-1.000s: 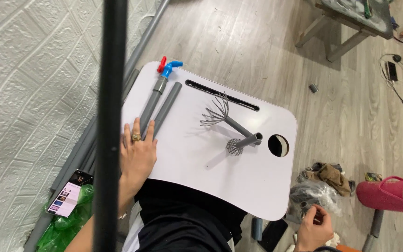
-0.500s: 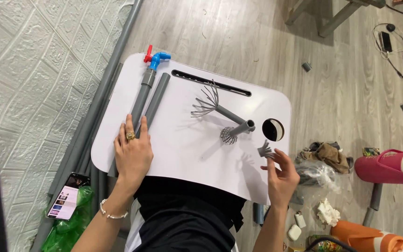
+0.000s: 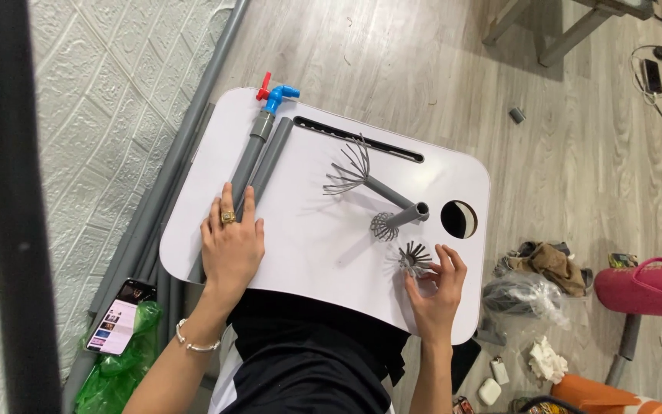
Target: Connecting various PVC pipe segments and fittings to create a structure on a small table.
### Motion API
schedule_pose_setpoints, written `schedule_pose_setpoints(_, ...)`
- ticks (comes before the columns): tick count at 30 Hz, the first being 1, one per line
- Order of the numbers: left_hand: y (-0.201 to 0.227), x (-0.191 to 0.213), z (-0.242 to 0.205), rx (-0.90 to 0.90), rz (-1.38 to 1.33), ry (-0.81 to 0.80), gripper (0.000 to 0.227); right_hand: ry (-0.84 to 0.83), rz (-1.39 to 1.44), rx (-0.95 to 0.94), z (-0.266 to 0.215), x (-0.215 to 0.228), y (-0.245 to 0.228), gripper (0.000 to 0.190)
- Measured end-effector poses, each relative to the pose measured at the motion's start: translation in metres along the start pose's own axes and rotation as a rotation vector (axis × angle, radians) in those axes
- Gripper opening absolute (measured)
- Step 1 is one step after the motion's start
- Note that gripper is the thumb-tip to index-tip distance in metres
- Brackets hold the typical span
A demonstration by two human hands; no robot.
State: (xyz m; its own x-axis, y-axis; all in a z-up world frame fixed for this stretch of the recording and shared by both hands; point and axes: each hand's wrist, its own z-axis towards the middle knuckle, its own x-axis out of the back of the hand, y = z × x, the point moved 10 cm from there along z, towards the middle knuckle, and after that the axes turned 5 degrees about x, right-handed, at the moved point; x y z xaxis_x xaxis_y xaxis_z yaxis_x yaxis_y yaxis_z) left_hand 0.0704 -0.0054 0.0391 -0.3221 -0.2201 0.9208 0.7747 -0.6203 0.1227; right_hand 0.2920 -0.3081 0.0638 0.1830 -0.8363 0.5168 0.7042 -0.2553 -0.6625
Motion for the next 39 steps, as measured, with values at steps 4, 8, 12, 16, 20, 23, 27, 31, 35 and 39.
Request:
schedule_pose_setpoints(4, 0.000, -0.001, -0.002, -0.007, 0.039, 0.030, 0.059, -0.135, 0.012, -0.100, 0.000, -0.009, 0.004, 0.087)
schedule_pose_setpoints(8, 0.001, 0.003, -0.001, -0.012, 0.010, 0.020, 0.058, -0.142, -0.015, -0.127, 0.003, -0.012, 0.009, 0.089)
schedule_pose_setpoints(12, 0.001, 0.000, 0.001, 0.000, 0.017, 0.037, 0.059, -0.024, 0.192, -0.193, 0.012, -0.001, 0.022, 0.070)
schedule_pose_setpoints(16, -0.002, -0.001, -0.002, -0.002, 0.026, 0.041, 0.059, 0.166, 0.369, -0.118, 0.035, 0.027, 0.028, 0.060)
schedule_pose_setpoints(20, -0.001, 0.001, -0.002, 0.000, 0.007, 0.039, 0.059, 0.158, 0.389, 0.018, 0.071, 0.035, 0.000, 0.062)
schedule_pose_setpoints(23, -0.001, 0.001, -0.003, -0.003, 0.024, 0.047, 0.059, 0.132, 0.372, 0.085, 0.089, 0.029, -0.026, 0.064)
schedule_pose_setpoints(27, -0.003, -0.005, -0.005, 0.006, 0.008, -0.012, 0.059, 0.056, 0.285, 0.147, 0.102, 0.018, -0.051, 0.058)
schedule_pose_setpoints(31, -0.004, -0.008, -0.006, 0.005, 0.011, -0.052, 0.058, -0.018, 0.097, 0.261, 0.112, 0.013, -0.085, 0.046)
schedule_pose_setpoints(35, -0.009, -0.014, -0.005, 0.021, 0.000, -0.090, 0.058, -0.060, 0.043, 0.275, 0.113, 0.012, -0.091, 0.042)
schedule_pose_setpoints(39, -0.012, -0.011, -0.002, 0.022, 0.018, -0.057, 0.054, -0.063, 0.006, 0.342, 0.110, 0.013, -0.096, 0.040)
